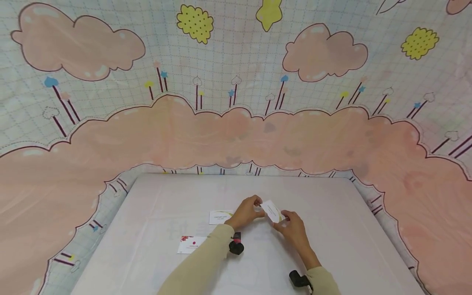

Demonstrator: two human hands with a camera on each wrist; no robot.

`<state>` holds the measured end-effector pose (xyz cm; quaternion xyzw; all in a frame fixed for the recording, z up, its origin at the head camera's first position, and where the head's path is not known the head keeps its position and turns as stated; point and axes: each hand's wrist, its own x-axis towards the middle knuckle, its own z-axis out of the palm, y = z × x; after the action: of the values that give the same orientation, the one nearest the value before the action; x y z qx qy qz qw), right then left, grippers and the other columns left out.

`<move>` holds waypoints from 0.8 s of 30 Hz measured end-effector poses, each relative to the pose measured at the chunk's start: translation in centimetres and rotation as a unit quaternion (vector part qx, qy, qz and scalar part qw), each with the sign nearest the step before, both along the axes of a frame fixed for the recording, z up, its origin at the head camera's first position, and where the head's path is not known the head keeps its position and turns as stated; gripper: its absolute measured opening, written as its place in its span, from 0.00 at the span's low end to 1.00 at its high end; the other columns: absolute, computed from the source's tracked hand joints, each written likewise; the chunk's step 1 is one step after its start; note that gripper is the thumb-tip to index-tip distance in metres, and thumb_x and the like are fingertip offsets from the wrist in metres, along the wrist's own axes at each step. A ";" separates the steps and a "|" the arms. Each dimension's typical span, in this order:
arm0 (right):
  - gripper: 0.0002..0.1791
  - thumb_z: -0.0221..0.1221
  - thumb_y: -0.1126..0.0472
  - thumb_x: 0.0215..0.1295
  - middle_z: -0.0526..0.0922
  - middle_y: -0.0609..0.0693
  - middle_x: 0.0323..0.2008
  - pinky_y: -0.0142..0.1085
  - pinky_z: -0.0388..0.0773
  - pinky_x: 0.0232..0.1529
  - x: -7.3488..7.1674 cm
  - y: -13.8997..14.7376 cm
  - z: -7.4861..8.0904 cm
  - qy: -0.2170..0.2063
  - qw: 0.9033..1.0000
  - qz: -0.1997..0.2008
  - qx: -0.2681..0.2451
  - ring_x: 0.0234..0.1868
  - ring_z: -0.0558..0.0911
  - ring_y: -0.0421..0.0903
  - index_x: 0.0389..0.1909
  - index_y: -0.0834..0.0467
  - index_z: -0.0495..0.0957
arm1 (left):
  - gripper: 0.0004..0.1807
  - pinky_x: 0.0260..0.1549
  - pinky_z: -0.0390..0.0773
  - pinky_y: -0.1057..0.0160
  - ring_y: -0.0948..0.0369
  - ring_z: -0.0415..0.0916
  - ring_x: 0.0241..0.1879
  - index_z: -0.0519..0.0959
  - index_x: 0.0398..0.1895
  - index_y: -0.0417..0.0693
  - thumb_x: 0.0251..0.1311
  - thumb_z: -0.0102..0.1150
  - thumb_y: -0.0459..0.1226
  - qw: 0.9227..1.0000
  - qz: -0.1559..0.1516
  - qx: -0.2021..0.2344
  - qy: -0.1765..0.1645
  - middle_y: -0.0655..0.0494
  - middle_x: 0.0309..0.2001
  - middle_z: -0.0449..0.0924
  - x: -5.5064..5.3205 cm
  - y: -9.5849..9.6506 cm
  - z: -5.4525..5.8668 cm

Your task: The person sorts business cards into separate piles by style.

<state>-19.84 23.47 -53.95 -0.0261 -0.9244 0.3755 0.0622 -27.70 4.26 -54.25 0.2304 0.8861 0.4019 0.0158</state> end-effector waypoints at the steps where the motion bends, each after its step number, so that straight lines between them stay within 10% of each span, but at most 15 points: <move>1: 0.35 0.73 0.55 0.51 0.80 0.64 0.48 0.43 0.73 0.45 -0.1 -0.1 0.1 0.005 1.000 -0.001 0.001 0.47 0.78 0.55 0.58 0.68 0.75 | 0.22 0.47 0.76 0.66 0.60 0.76 0.45 0.77 0.46 0.45 0.53 0.73 0.44 1.000 0.001 -0.001 0.003 0.54 0.43 0.82 0.0 0.0 0.1; 24: 0.32 0.73 0.59 0.51 0.79 0.59 0.52 0.56 0.76 0.52 -0.4 -1.4 1.7 0.081 0.993 0.073 0.032 0.53 0.78 0.56 0.58 0.63 0.75 | 0.41 0.59 0.74 0.59 0.60 0.73 0.56 0.68 0.70 0.53 0.52 0.72 0.50 0.997 -0.043 -0.066 0.023 0.57 0.58 0.76 0.0 -3.4 2.6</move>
<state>-20.25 22.09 -52.23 0.0745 -0.9272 0.3502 0.1104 -27.75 0.85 -51.66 0.2756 0.9004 0.3356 0.0276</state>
